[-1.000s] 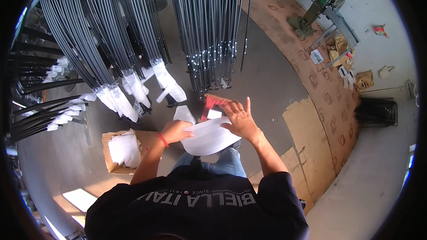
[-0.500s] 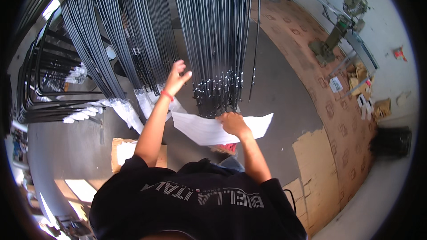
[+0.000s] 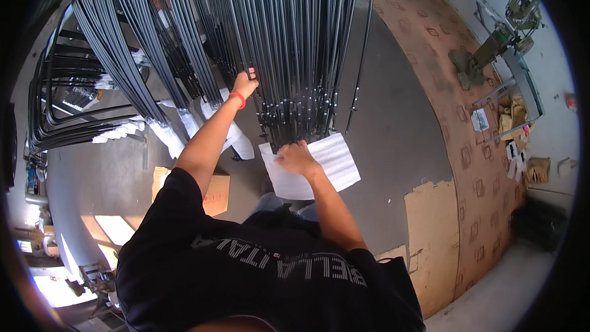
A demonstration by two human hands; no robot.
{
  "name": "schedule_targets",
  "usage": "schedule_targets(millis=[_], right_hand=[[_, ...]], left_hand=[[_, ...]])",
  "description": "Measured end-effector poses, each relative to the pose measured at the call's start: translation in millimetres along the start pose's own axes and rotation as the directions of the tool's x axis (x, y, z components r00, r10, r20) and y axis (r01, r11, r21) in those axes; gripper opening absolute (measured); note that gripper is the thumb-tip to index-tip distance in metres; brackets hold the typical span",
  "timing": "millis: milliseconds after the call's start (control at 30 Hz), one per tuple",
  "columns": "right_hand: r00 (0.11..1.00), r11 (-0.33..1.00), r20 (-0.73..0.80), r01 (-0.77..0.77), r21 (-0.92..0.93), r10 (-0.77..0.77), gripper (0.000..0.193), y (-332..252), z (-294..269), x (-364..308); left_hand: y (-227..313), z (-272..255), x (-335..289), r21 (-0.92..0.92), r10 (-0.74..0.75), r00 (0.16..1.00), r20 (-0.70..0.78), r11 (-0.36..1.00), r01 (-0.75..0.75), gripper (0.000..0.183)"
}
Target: The person wraps the ends of black metal rods with plastic wrap. They pull the film from a roll and wind it around the grouped ends of the rods multiple times.
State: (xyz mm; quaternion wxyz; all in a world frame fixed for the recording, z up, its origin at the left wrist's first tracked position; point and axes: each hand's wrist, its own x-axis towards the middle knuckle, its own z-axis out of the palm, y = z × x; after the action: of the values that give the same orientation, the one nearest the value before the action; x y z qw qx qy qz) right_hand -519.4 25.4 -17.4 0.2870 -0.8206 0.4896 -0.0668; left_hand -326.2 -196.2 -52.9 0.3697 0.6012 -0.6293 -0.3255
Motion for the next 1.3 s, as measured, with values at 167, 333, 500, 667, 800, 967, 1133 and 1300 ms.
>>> schedule_targets(millis=[167,333,500,667,800,967,1133,1300], right_hand=[[0.989,0.987,0.149,0.001,-0.163,0.024,0.024,29.9,20.0,8.0],[0.994,0.994,0.061,0.096,-0.052,-0.093,0.015,34.0,49.3,30.0],[0.963,0.962,-0.081,0.250,-0.106,-0.259,0.019,22.8,26.8,27.2],[0.984,0.988,0.086,0.152,0.022,-0.153,0.015,-9.9,21.9,55.6],[0.992,0.997,0.093,0.081,0.008,-0.082,0.016,10.9,10.9,70.6],[0.999,0.991,0.029,0.036,0.127,-0.040,0.019,-10.7,-7.0,88.1],[1.000,0.996,0.000,-0.028,0.082,0.028,0.024,18.3,17.3,101.1],[0.953,0.957,-0.117,-0.267,0.118,0.280,0.025,-7.5,18.3,99.2]], left_hand=[[-21.8,-6.1,-3.2,-0.172,0.148,0.979,0.139,0.977,-0.123,0.048],[-31.3,-26.0,-11.1,-0.325,0.132,0.970,0.206,0.944,-0.060,0.049],[21.9,-1.8,2.4,-0.255,0.100,0.891,0.443,0.967,0.019,0.041],[-58.9,20.1,19.4,-0.356,0.102,0.944,0.313,0.934,0.017,0.047],[0.1,-24.9,-5.2,-0.236,0.087,0.885,0.457,0.971,0.027,0.053],[-3.5,-22.7,-9.1,-0.345,0.318,0.862,0.396,0.921,-0.181,0.054],[-10.6,-45.9,-17.2,-0.178,0.164,0.876,0.453,0.980,-0.091,0.051],[-3.0,-56.8,-29.8,-0.452,0.278,0.773,0.571,0.892,0.013,0.030]])
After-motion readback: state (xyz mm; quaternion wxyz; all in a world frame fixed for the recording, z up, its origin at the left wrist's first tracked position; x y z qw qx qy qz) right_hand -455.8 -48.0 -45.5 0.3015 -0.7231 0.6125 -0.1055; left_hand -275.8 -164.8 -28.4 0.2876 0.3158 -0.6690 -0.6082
